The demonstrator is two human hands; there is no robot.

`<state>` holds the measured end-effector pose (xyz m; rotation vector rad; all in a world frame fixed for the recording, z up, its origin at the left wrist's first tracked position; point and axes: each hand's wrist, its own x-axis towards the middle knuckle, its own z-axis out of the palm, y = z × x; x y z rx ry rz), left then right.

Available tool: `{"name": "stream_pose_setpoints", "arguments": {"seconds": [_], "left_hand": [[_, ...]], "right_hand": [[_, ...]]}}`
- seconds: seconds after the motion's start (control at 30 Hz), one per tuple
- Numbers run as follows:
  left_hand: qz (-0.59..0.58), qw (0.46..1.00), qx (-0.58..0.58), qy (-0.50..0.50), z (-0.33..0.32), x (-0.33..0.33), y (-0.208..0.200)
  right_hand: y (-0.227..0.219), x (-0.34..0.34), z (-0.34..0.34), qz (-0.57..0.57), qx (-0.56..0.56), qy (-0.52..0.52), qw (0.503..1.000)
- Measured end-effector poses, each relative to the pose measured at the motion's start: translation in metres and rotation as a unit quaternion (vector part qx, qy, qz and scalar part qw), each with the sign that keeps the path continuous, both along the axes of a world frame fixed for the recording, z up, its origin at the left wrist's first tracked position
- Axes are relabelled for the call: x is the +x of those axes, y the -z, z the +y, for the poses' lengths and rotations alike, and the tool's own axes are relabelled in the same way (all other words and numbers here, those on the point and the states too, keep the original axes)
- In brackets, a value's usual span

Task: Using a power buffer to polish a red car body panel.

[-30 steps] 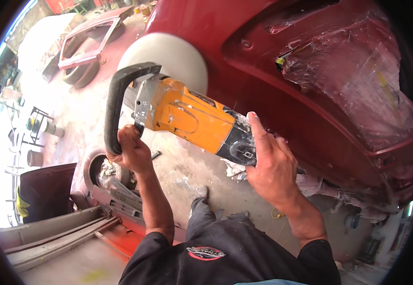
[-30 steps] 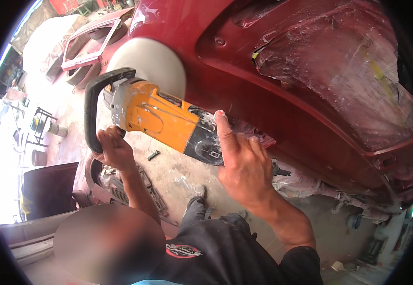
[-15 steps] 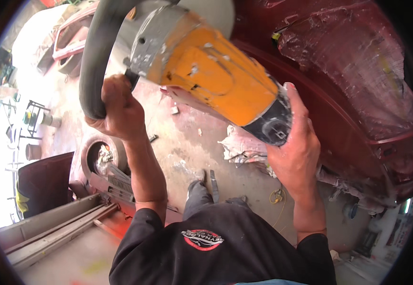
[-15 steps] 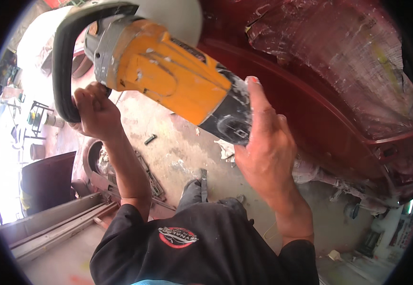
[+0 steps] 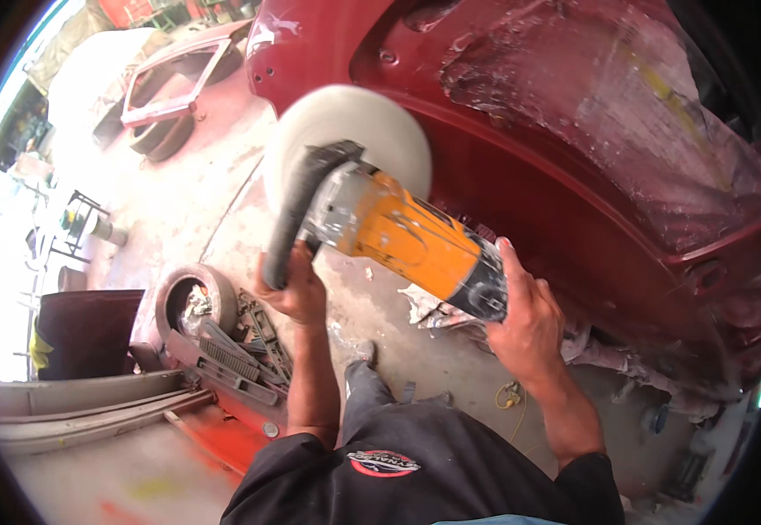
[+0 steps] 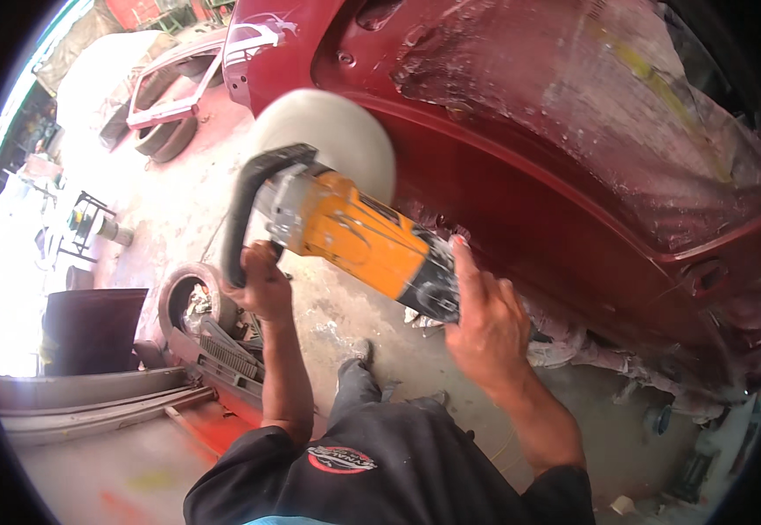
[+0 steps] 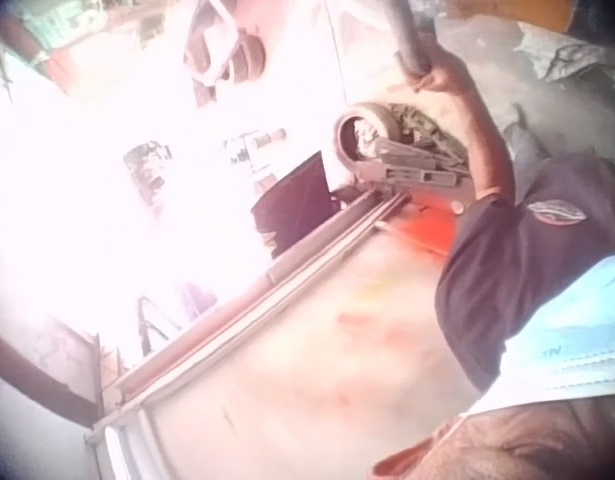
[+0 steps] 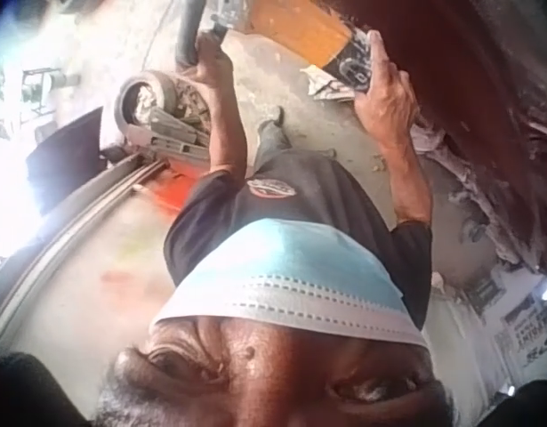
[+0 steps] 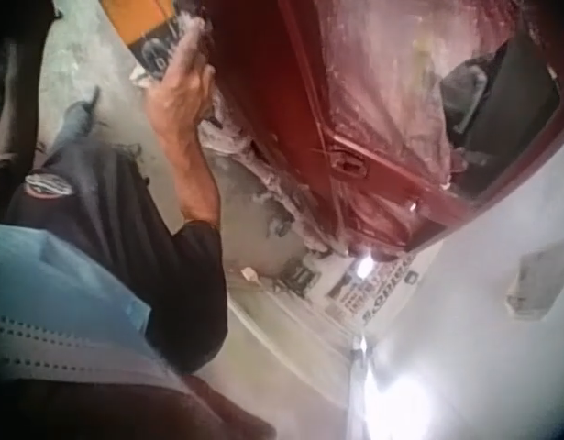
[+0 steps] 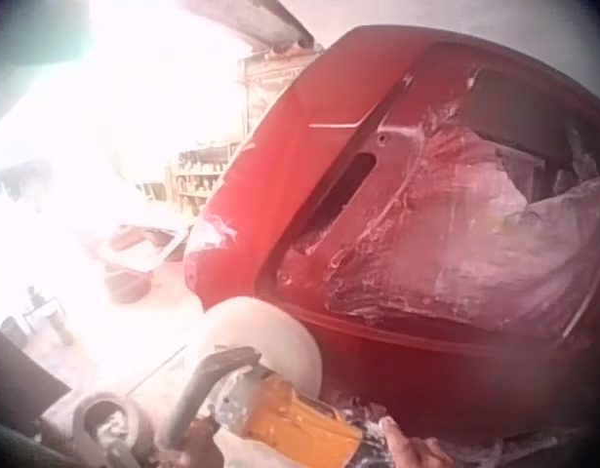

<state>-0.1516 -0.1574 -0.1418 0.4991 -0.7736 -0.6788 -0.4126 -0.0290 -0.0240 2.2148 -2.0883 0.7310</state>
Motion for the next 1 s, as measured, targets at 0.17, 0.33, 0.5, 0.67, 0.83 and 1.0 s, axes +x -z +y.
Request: {"name": "stream_pose_setpoints", "arguments": {"seconds": [0.17,0.33,0.5,0.67,0.83,1.0], "left_hand": [[-0.093,0.989,0.109,-0.030,0.067,-0.070,-0.001],[-0.190,0.981,0.036,0.027,0.122,-0.141,-0.017],[-0.252,0.952,-0.115,0.128,0.155,-0.211,-0.027],[-0.266,0.921,-0.175,0.223,0.189,-0.272,-0.033],[-0.228,0.922,-0.176,0.259,0.195,-0.290,-0.027],[-0.189,0.947,-0.122,0.227,0.175,-0.246,-0.014]], "right_hand": [[0.019,-0.058,0.070,-0.020,0.001,0.034,0.999],[0.042,-0.124,0.147,-0.051,-0.008,0.074,0.996],[0.058,-0.175,0.228,-0.157,0.006,0.164,0.974],[0.070,-0.205,0.299,-0.107,-0.021,0.246,0.963],[0.058,-0.202,0.317,-0.115,-0.010,0.284,0.952],[0.017,-0.171,0.277,-0.068,0.008,0.246,0.967]]}}
